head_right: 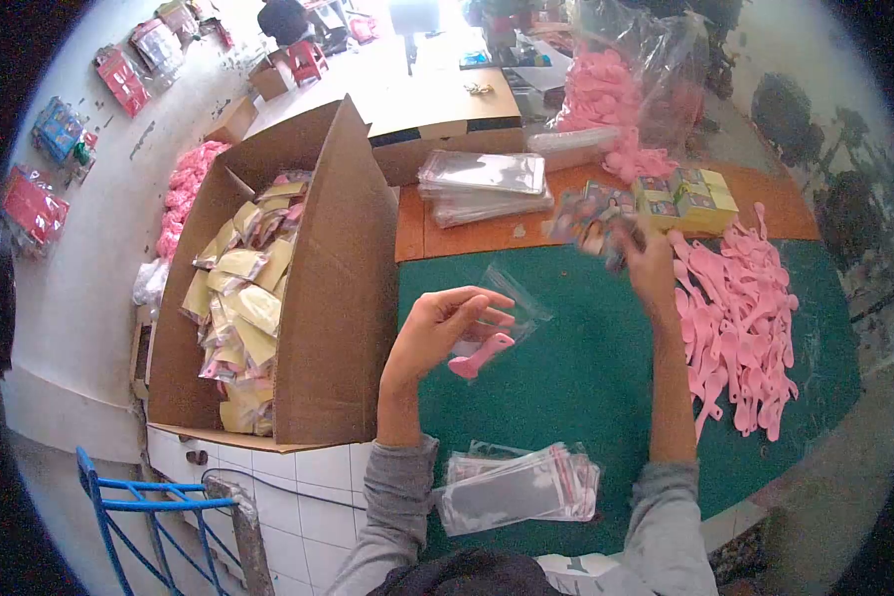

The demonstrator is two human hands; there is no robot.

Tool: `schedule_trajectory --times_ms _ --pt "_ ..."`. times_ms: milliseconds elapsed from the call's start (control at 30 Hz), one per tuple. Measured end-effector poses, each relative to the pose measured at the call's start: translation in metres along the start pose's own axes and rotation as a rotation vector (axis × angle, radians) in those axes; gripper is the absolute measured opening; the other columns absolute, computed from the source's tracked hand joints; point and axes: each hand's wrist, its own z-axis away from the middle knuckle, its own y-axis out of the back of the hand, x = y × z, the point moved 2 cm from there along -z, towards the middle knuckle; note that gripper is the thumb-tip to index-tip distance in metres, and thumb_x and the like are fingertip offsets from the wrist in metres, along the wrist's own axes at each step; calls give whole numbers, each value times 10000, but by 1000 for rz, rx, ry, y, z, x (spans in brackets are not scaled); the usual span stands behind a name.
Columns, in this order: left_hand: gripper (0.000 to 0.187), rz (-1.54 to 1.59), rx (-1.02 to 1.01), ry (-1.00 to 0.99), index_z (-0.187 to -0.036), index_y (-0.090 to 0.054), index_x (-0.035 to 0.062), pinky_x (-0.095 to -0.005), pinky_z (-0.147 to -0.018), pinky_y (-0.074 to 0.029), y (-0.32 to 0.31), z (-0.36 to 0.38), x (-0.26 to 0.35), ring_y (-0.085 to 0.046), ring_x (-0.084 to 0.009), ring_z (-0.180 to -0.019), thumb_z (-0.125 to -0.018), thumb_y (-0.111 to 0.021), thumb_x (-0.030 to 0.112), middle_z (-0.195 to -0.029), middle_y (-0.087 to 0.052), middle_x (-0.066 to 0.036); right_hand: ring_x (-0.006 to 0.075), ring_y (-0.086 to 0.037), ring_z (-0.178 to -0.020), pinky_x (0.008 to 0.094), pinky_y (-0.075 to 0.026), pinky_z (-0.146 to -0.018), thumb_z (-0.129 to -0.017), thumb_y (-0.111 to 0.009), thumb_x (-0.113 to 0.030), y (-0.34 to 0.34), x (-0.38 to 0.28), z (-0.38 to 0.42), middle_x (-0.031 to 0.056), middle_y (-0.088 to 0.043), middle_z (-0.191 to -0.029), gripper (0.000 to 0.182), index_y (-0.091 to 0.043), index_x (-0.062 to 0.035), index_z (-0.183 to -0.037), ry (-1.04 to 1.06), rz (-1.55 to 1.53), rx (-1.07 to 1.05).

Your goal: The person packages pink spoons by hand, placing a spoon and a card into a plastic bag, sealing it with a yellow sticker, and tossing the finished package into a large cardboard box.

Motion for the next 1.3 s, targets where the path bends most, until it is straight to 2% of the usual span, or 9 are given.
schedule_trajectory --times_ms 67,133,267,567,767,933,1067,1167,1300 --pt "268 -91 4 -3 -990 -617 -57 -273 -682 -543 -3 -2 -5 -651 -162 -775 -938 -487 171 -846 -669 -122 107 -584 -649 244 -452 -530 -889 -545 -109 -1 -64 42 38 -607 -767 143 -598 -3 -970 -25 -93 -208" --pt "261 -223 3 -61 -965 -625 -56 -263 -692 -533 -6 -5 -10 -639 -132 -763 -929 -502 172 -826 -670 -105 132 -606 -674 262 -472 -563 -876 -549 -80 0 -101 69 53 -622 -789 123 -599 -1 -956 -10 5 -191" --pt "245 -315 11 -28 -924 -635 -47 -243 -676 -510 -15 -3 -7 -604 -80 -727 -912 -529 174 -782 -673 -68 187 -636 -718 296 -490 -618 -852 -547 -32 8 -105 83 97 -639 -826 130 -596 -4 -969 308 210 -275" --pt "248 -490 -69 -72 -925 -649 -32 -228 -606 -487 -23 -3 -7 -590 -61 -693 -901 -546 192 -753 -677 -67 330 -610 -739 383 -482 -619 -781 -554 17 12 -119 99 131 -605 -808 203 -586 -62 -966 343 508 -260" --pt "251 -455 -77 -68 -974 -658 -10 -257 -606 -497 -26 -4 -12 -602 -87 -665 -886 -565 205 -751 -676 -97 328 -611 -747 386 -484 -614 -784 -553 12 18 -126 105 131 -609 -821 199 -580 -64 -965 351 581 -252" --pt "270 -474 -141 -70 -985 -669 18 -294 -594 -499 -39 -1 -1 -642 -154 -627 -869 -586 247 -727 -667 -145 330 -614 -751 381 -486 -628 -803 -574 -47 10 -119 98 138 -611 -805 162 -584 -56 -964 334 377 -453" --pt "255 -587 -164 -121 -1054 -648 54 -283 -581 -502 -46 -2 2 -630 -127 -616 -845 -611 194 -739 -673 -131 331 -617 -735 385 -481 -632 -793 -603 -112 -4 -102 97 142 -610 -803 177 -588 -40 -954 328 356 -574" --pt "350 -584 -135 -106 -1155 -588 80 -290 -569 -499 -50 -3 -6 -631 -133 -596 -832 -631 208 -715 -665 -138 344 -617 -728 370 -485 -645 -767 -619 -115 -18 -87 94 144 -632 -804 201 -609 -19 -943 537 477 -525" --pt "463 -635 -138 -22 -1249 -504 94 -290 -566 -497 -43 -5 -17 -630 -124 -612 -830 -639 237 -738 -673 -128 238 -635 -687 310 -484 -644 -725 -625 -75 -21 -55 82 136 -658 -797 229 -643 -11 -944 279 188 -777"
